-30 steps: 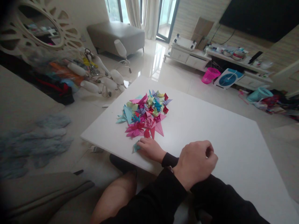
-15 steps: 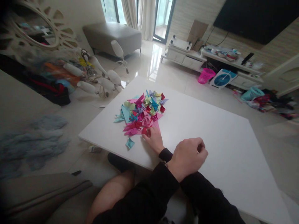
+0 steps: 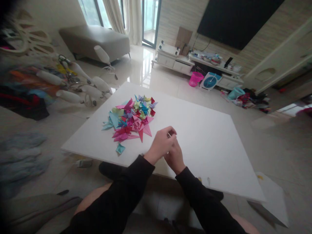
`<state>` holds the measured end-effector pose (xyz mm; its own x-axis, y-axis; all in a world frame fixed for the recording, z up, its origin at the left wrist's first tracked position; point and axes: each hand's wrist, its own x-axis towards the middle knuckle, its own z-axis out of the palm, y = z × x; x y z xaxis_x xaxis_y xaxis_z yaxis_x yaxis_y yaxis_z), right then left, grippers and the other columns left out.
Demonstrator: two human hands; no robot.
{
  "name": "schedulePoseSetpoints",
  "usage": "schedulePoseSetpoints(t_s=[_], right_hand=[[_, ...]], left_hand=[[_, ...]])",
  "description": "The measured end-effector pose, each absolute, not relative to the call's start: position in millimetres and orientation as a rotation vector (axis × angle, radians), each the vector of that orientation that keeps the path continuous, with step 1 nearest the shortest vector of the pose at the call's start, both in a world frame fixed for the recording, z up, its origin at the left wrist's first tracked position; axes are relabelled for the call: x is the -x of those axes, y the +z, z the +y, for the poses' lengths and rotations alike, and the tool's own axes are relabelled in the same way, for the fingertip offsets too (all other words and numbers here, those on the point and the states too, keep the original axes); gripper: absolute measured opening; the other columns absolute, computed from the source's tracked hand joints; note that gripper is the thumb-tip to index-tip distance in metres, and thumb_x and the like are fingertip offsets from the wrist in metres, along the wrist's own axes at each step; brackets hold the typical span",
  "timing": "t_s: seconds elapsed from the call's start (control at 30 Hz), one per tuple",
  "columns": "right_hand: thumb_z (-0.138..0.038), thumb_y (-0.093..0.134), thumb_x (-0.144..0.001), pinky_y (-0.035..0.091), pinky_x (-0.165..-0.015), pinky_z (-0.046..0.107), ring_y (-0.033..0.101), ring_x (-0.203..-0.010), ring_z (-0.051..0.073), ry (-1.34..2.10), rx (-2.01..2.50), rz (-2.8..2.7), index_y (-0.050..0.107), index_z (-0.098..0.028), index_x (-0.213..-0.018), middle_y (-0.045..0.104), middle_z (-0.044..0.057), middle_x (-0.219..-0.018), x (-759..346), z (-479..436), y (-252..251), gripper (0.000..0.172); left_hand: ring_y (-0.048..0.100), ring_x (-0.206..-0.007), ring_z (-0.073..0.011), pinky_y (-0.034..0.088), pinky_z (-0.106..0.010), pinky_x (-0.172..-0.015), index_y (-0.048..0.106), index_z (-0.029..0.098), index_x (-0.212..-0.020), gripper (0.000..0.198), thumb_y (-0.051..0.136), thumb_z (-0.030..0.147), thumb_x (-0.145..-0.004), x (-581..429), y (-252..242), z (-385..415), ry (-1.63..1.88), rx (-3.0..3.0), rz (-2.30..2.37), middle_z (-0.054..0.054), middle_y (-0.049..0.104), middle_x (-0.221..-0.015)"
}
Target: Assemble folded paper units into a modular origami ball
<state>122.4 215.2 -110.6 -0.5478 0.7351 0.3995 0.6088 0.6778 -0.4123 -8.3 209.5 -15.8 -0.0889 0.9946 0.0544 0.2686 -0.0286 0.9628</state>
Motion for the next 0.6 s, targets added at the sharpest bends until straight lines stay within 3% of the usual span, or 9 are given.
schedulePoseSetpoints(t_s=[0.17, 0.33, 0.47, 0.6], right_hand=[[-0.015, 0.065, -0.09, 0.054, -0.09, 0.055, 0.051, -0.111, 0.032, 0.031, 1.157, -2.15, 0.071, -0.026, -0.09, 0.059, 0.012, -0.114, -189.2, 194.7, -75.7, 0.013], [-0.013, 0.06, -0.093, 0.059, -0.09, 0.049, 0.055, -0.118, 0.029, 0.176, 1.09, -2.136, 0.069, -0.026, -0.099, 0.057, 0.012, -0.122, -213.5, 192.8, -71.9, 0.016], [-0.012, 0.056, -0.095, 0.059, -0.094, 0.046, 0.061, -0.113, 0.025, 0.299, 1.05, -2.157, 0.066, -0.026, -0.107, 0.056, 0.011, -0.122, -233.4, 191.7, -68.1, 0.022], [-0.017, 0.067, -0.089, 0.059, -0.096, 0.044, 0.058, -0.122, 0.027, 0.449, 1.064, -2.013, 0.06, -0.027, -0.125, 0.055, 0.011, -0.129, -250.1, 191.8, -57.5, 0.038]], left_hand=[[0.061, -0.078, -0.0155, 0.051, -0.027, -0.071, 0.067, 0.016, -0.089, 0.013, 0.062, 0.024, -0.079, 8.9, -30.6, 214.8, 1.187, -1.157, 1.37, -0.004, 0.068, -0.088], [0.068, -0.095, -0.0192, 0.057, -0.034, -0.081, 0.067, 0.017, -0.113, 0.034, 0.071, 0.029, -0.081, -24.0, -48.6, 208.8, 0.959, -0.871, 0.97, -0.009, 0.068, -0.109], [0.069, -0.096, -0.0187, 0.056, -0.038, -0.091, 0.068, 0.013, -0.098, 0.027, 0.077, 0.03, -0.079, -53.2, -56.7, 208.5, 0.956, -0.797, 0.839, -0.008, 0.069, -0.1], [0.069, -0.096, -0.0183, 0.055, -0.038, -0.094, 0.067, 0.011, -0.091, 0.025, 0.078, 0.03, -0.078, -69.5, -61.1, 214.2, 0.989, -0.808, 0.823, -0.007, 0.07, -0.096]])
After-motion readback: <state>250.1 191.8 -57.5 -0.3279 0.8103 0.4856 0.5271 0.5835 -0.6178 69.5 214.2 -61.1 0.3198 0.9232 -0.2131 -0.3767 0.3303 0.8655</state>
